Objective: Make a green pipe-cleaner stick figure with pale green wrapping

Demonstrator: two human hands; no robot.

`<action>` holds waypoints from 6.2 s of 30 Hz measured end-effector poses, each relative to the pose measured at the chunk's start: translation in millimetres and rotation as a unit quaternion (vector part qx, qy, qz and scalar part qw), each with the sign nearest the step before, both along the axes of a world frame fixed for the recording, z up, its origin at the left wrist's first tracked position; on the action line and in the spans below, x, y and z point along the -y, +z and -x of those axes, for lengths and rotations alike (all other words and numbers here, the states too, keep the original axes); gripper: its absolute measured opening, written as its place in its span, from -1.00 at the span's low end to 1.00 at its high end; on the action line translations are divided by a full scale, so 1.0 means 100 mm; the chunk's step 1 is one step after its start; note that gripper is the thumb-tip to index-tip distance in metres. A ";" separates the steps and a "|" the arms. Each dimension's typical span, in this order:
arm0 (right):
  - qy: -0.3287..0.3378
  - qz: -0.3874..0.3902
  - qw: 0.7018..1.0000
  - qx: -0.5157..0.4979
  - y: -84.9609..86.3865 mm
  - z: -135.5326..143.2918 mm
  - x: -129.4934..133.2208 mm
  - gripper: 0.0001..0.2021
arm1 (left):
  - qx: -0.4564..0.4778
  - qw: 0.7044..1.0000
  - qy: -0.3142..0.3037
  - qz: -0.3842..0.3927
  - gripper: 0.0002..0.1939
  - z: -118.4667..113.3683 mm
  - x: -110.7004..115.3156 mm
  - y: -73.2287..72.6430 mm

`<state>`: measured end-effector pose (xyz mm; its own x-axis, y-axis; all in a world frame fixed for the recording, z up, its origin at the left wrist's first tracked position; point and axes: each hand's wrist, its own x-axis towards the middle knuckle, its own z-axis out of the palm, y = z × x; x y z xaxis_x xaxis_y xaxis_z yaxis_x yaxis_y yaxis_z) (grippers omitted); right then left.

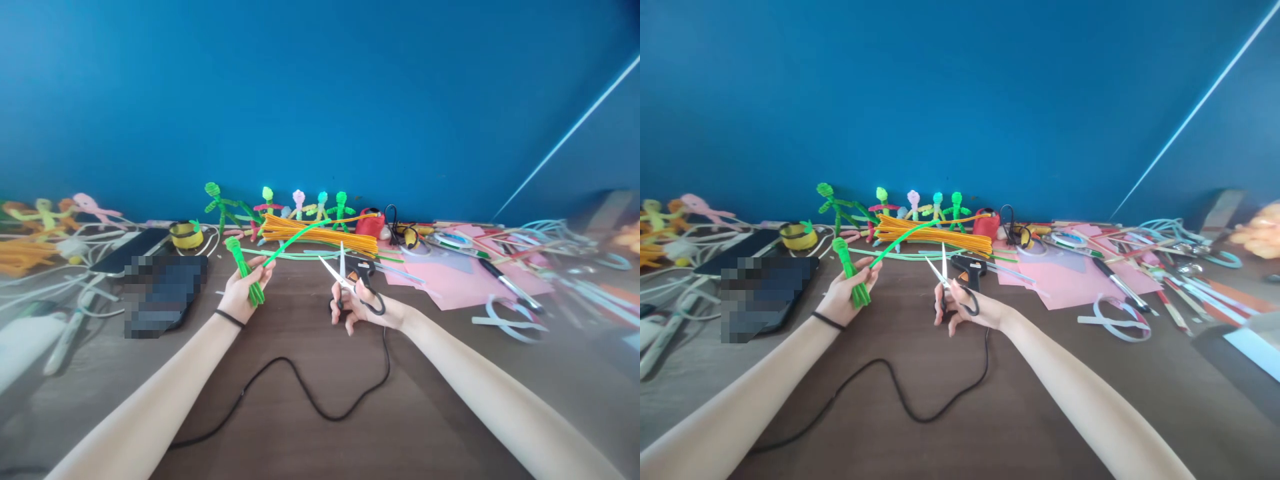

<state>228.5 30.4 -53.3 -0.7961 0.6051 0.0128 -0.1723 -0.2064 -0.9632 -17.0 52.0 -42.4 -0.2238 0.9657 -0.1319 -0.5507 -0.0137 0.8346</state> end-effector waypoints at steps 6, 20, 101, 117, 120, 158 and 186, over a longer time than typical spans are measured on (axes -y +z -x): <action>-0.193 -0.163 0.962 0.105 0.07 0.14 0.13 -0.63 | -0.062 0.995 -0.080 -0.015 -0.89 -0.06 0.08 -0.01; -0.246 -0.251 0.914 0.202 0.11 0.22 0.23 -0.69 | -0.111 0.983 -0.142 -0.022 -0.85 -0.14 0.16 0.02; -0.327 -0.210 0.898 0.204 -0.13 0.25 0.20 -0.76 | -0.085 0.991 -0.104 0.027 -0.90 -0.11 0.11 -0.06; -0.126 -0.416 0.761 0.481 0.28 0.09 0.25 -0.44 | -0.113 0.990 -0.072 -0.051 -0.66 -0.18 0.16 -0.04; -0.085 -0.430 0.718 0.540 0.35 0.03 0.30 -0.29 | -0.132 0.987 -0.076 -0.058 -0.67 -0.20 0.17 -0.04; -0.246 -0.654 0.540 0.469 0.10 0.56 -0.15 -0.73 | -0.414 0.898 -0.108 -0.107 -0.75 -0.17 0.17 -0.12; -0.416 -0.574 0.677 0.196 -0.06 0.56 -0.08 -0.95 | -0.406 0.900 -0.142 -0.069 -0.79 -0.19 0.20 -0.09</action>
<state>172.6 38.4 -58.8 -0.2636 0.6162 0.7422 0.5476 0.7290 -0.4107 2.1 32.5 -51.7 0.0665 0.9938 0.0888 0.2426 -0.1025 0.9647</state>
